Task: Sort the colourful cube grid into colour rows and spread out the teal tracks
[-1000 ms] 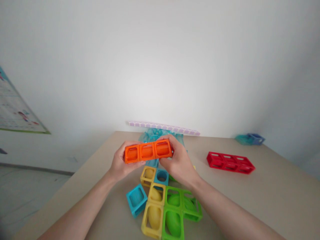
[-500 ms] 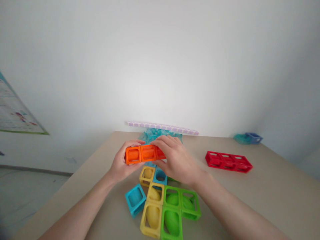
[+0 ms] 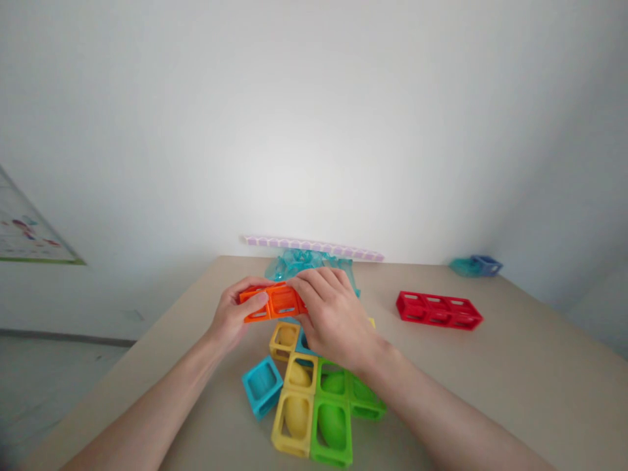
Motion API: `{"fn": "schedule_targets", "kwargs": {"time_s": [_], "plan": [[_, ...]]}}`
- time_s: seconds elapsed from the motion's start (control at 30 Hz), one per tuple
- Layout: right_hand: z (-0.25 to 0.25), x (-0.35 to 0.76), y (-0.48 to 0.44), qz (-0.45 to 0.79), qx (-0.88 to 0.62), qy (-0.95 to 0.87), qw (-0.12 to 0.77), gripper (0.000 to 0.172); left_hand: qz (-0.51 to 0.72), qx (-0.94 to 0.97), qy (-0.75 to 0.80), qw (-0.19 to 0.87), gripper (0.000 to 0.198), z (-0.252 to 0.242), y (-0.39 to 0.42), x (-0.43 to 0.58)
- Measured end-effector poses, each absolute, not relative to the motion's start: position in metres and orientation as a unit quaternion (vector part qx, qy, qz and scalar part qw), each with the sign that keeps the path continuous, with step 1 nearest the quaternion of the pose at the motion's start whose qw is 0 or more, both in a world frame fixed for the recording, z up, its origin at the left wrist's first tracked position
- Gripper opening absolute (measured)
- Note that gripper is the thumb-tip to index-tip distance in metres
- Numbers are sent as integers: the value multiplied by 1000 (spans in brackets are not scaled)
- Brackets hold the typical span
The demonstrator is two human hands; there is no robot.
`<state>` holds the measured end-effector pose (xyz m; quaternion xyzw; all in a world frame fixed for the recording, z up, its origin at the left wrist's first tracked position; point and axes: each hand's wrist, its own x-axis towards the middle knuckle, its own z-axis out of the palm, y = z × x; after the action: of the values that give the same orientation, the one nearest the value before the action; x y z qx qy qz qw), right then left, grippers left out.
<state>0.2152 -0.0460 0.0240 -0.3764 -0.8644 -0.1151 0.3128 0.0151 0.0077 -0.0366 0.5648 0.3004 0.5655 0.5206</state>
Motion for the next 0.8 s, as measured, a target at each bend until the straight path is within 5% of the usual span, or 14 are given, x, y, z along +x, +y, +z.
{"fn": "schedule_targets", "kwargs": {"time_s": [0.2,0.47,0.67,0.8], "plan": [[21,296,-80,-66,-540,-774,323,33,578,527,218,583,36,-36,8,18],[-35,470,-129,33,-678,-713,175,44,619,487,252,562,27,-39,12,18],[-29,457,-132,-40,-652,-740,159,61,620,490,266,552,28,-39,12,18],[-31,418,-101,-107,-706,-690,123,58,619,492,278,546,27,-41,13,16]]}}
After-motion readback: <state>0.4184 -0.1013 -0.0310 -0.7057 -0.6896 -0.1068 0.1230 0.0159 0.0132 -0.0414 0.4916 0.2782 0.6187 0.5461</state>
